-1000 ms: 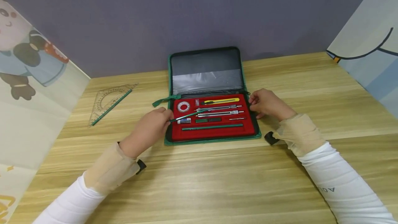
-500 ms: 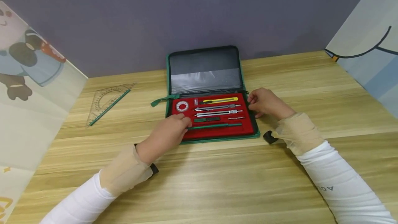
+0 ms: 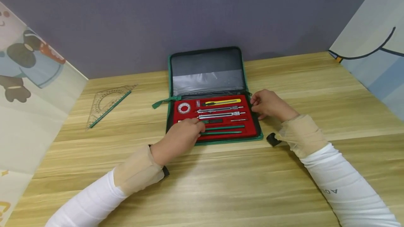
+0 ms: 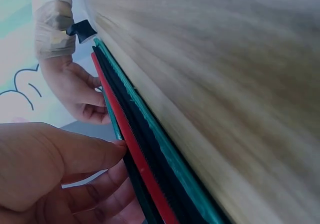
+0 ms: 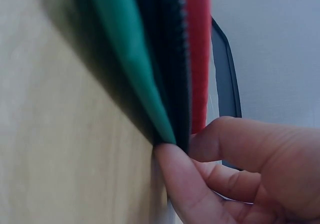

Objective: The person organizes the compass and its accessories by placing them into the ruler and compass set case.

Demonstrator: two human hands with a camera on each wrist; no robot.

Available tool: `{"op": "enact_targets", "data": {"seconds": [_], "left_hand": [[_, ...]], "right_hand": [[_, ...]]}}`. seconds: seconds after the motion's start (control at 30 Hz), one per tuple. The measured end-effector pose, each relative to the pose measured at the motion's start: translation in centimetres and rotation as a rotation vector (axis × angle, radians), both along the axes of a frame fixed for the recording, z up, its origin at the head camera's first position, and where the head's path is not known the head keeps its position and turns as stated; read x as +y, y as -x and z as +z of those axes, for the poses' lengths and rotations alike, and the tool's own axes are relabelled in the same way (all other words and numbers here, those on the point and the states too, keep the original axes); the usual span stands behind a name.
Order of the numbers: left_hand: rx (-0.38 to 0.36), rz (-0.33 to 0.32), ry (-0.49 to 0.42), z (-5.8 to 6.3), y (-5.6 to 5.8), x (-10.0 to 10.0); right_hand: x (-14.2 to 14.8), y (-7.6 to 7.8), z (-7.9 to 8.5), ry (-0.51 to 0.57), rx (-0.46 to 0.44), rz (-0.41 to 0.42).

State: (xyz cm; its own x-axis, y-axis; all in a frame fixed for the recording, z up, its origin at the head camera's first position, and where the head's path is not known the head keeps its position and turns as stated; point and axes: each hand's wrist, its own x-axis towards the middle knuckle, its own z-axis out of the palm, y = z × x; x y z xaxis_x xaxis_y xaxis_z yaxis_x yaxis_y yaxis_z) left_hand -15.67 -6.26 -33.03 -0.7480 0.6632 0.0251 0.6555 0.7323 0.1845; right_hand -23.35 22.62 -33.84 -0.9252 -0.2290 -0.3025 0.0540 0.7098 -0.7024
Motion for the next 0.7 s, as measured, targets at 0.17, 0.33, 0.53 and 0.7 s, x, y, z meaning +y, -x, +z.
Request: {"op": "enact_targets", "data": {"seconds": [0.17, 0.33, 0.53, 0.7], "left_hand": [[-0.004, -0.017, -0.002, -0.24, 0.06, 0.42], [-0.011, -0.024, 0.000, -0.31, 0.09, 0.81], [-0.032, -0.014, 0.001, -0.20, 0.04, 1.00], [-0.031, -0.008, -0.035, -0.07, 0.16, 0.35]], "right_hand": [[-0.02, -0.07, 0.00, 0.000, 0.004, 0.002], [0.02, 0.01, -0.06, -0.010, -0.001, -0.003], [-0.04, 0.00, -0.08, -0.011, -0.003, -0.003], [-0.02, -0.01, -0.05, -0.015, 0.000, -0.003]]}}
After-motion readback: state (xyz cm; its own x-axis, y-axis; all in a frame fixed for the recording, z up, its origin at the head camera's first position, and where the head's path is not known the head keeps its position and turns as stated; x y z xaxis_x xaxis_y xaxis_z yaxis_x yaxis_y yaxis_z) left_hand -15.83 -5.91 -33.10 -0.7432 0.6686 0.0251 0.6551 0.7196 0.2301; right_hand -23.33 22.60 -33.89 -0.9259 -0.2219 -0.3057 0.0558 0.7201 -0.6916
